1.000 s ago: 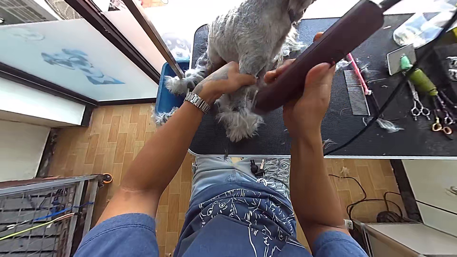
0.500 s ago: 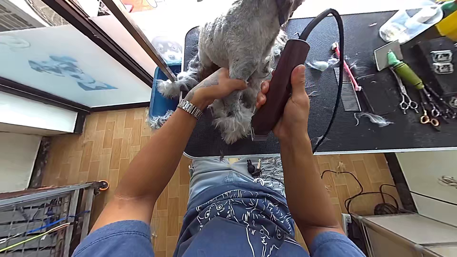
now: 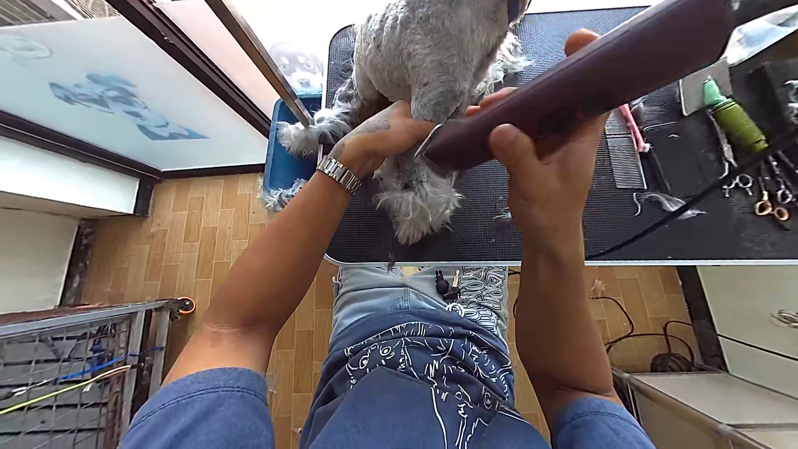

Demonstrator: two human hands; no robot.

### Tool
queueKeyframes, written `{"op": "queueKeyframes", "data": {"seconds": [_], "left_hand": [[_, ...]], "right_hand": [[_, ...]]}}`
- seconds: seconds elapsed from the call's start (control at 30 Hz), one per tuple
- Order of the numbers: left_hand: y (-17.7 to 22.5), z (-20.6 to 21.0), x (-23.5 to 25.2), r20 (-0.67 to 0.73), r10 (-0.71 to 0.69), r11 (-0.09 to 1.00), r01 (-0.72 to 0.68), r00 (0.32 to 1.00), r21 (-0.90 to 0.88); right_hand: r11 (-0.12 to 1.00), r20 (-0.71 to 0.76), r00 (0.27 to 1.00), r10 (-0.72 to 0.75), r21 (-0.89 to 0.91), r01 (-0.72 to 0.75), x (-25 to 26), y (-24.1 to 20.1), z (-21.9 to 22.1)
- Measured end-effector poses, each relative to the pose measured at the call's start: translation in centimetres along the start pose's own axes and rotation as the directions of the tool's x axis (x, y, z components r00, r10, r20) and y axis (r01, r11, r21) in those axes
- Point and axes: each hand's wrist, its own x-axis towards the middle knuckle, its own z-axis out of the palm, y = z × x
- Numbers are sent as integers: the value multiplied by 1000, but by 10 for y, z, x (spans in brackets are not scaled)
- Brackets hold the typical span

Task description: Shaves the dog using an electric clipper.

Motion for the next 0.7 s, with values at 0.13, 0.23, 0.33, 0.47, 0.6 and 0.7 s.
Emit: {"op": "queueKeyframes", "data": {"seconds": [0.13,0.23,0.33,0.47,0.6,0.7], "left_hand": [[-4,-2,1,4,18,1000,-17,1000,-16],[-9,-5,3,-4,45,999,-45,999,-14],[-6,-2,0,-15,18,1000,-18,1000,-17],[-8,1,1,-14,7,999,-7,1000,-39],[2,3,-7,-48,36,998,-39,998,-50],[3,1,-2,-46,46,998,-49,998,-47]], "right_hand": [[974,114,992,-48,-213,72,0,19,15],[973,187,982,-15,-225,57,-11,28,21],[975,283,955,88,-221,-24,-26,36,18],[992,246,966,81,-116,-53,-19,33,6],[995,83,992,-99,1,99,-16,34,15],[986,122,989,-81,-137,98,-27,46,25]]}}
